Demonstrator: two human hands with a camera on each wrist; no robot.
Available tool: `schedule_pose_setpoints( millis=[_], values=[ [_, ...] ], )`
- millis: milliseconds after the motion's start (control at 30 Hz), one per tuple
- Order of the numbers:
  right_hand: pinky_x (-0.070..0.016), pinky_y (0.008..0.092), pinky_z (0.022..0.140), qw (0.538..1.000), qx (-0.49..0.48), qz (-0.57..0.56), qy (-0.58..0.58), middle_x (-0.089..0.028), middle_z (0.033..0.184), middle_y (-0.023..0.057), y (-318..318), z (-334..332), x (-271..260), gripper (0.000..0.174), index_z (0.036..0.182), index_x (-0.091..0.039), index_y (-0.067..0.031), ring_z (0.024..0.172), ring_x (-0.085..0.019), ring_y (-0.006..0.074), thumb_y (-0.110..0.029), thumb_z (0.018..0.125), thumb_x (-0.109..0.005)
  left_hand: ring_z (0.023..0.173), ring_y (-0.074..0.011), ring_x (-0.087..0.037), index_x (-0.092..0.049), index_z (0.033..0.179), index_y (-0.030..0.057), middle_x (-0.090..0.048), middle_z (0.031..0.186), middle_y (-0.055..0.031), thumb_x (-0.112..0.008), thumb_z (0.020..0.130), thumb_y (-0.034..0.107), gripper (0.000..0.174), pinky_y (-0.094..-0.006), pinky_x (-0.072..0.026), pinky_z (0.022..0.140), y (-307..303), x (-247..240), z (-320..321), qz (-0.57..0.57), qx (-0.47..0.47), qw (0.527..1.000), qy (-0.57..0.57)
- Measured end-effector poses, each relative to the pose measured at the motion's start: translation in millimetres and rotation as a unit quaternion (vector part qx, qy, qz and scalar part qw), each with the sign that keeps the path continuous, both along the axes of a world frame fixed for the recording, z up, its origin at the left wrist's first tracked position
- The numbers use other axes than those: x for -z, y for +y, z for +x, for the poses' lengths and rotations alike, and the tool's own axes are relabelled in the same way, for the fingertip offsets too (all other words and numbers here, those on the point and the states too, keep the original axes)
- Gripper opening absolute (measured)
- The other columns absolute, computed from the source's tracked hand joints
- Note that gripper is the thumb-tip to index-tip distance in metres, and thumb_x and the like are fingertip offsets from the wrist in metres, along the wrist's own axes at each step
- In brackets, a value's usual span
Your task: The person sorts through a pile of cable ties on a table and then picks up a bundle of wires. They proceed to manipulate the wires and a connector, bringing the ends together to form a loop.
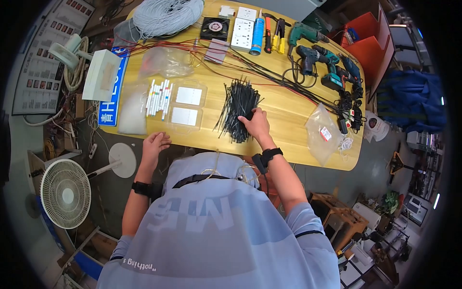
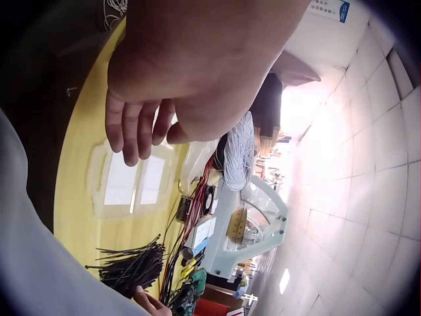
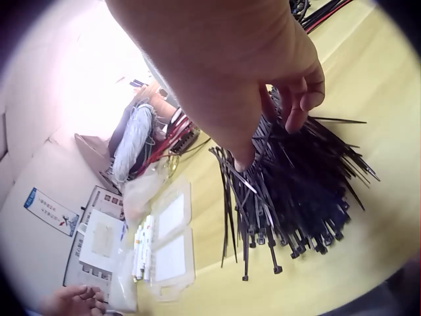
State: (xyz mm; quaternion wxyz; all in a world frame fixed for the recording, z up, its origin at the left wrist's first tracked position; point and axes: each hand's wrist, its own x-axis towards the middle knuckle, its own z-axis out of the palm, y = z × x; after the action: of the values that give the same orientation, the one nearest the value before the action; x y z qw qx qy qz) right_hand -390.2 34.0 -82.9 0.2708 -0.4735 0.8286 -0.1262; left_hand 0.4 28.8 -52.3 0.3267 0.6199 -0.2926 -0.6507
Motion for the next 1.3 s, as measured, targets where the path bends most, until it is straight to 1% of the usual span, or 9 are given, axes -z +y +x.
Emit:
schedule_pose_setpoints(
  millis=[67,200,267,300,600,667,1000,1100,1300],
  values=[
    [-0.0517,0.0428,0.088,0.998,-0.013,0.062,0.022,-0.065,0.113,0.0228,-3,12,0,0.058,0.114,-0.060,0.0015,0.104,-0.064,0.0370,-0.041,0.079,-0.079,0.084,-0.0207,-0.071,-0.062,0.113,-0.0042,-0.070,0.100,-0.0146,-0.056,0.100,0.015,0.024,-0.0281,-0.0552,0.072,2,0,16,-0.005,-0.001,1.000,0.014],
    [-0.0522,0.0437,0.087,0.995,-0.006,0.096,0.020,-0.068,0.108,0.0224,-7,12,31,0.047,0.110,-0.063,-0.0003,0.103,-0.065,0.0381,-0.035,0.082,-0.076,0.083,-0.0208,-0.071,-0.062,0.112,-0.0043,-0.070,0.099,-0.0147,-0.055,0.099,0.015,0.024,-0.0283,-0.0549,0.071,8,-5,54,-0.021,0.003,1.000,0.020],
    [-0.0545,0.0423,0.081,0.997,0.002,0.039,0.059,-0.072,0.093,0.0216,-7,15,33,0.034,0.099,-0.070,0.0018,0.090,-0.069,0.0370,-0.028,0.082,-0.074,0.083,-0.0209,-0.071,-0.062,0.112,-0.0045,-0.070,0.098,-0.0147,-0.055,0.100,0.015,0.024,-0.0282,-0.0546,0.071,13,-2,74,-0.039,-0.001,0.999,0.019],
    [-0.0549,0.0429,0.079,0.997,0.013,0.033,0.067,-0.072,0.091,0.0220,-6,18,28,0.027,0.092,-0.073,-0.0007,0.087,-0.070,0.0372,-0.025,0.082,-0.072,0.083,-0.0209,-0.071,-0.062,0.112,-0.0045,-0.070,0.098,-0.0147,-0.055,0.100,0.015,0.024,-0.0282,-0.0546,0.071,15,-2,83,-0.036,0.003,0.999,0.023],
    [-0.0553,0.0394,0.081,0.991,0.071,0.020,0.108,-0.073,0.090,0.0199,9,28,-3,0.027,0.091,-0.076,-0.0023,0.087,-0.071,0.0342,-0.027,0.082,-0.070,0.082,-0.0188,-0.069,-0.062,0.111,-0.0027,-0.070,0.097,-0.0135,-0.054,0.100,0.015,0.022,-0.0277,-0.0531,0.071,29,9,121,0.000,0.040,0.999,0.035],
    [-0.0549,0.0420,0.082,0.993,0.102,0.007,0.066,-0.072,0.088,0.0213,14,26,-4,0.023,0.090,-0.076,-0.0048,0.088,-0.070,0.0371,-0.023,0.080,-0.067,0.082,-0.0187,-0.069,-0.063,0.110,-0.0026,-0.070,0.097,-0.0133,-0.054,0.100,0.015,0.022,-0.0276,-0.0530,0.071,30,13,121,0.000,0.052,0.998,0.040],
    [-0.0552,0.0393,0.082,0.993,0.110,-0.038,0.012,-0.073,0.089,0.0204,29,6,-10,0.028,0.090,-0.075,0.0001,0.087,-0.071,0.0342,-0.026,0.081,-0.072,0.079,-0.0182,-0.069,-0.063,0.108,-0.0032,-0.070,0.095,-0.0128,-0.055,0.099,0.015,0.022,-0.0273,-0.0525,0.069,13,4,86,0.005,0.095,0.995,0.029],
    [-0.0551,0.0393,0.084,0.991,0.127,-0.029,-0.004,-0.073,0.094,0.0209,26,-15,2,0.031,0.096,-0.074,0.0011,0.091,-0.071,0.0341,-0.026,0.081,-0.071,0.080,-0.0188,-0.069,-0.062,0.108,-0.0032,-0.069,0.095,-0.0130,-0.055,0.100,0.017,0.023,-0.0273,-0.0529,0.069,-2,-1,69,-0.013,0.091,0.995,0.031],
    [-0.0550,0.0387,0.085,0.992,0.117,-0.054,0.014,-0.072,0.097,0.0208,14,-80,18,0.032,0.097,-0.072,0.0024,0.093,-0.070,0.0327,-0.026,0.082,-0.071,0.080,-0.0193,-0.069,-0.061,0.109,-0.0015,-0.069,0.096,-0.0126,-0.056,0.100,0.019,0.023,-0.0273,-0.0533,0.068,-34,-10,22,-0.033,0.097,0.995,0.015]
  ],
)
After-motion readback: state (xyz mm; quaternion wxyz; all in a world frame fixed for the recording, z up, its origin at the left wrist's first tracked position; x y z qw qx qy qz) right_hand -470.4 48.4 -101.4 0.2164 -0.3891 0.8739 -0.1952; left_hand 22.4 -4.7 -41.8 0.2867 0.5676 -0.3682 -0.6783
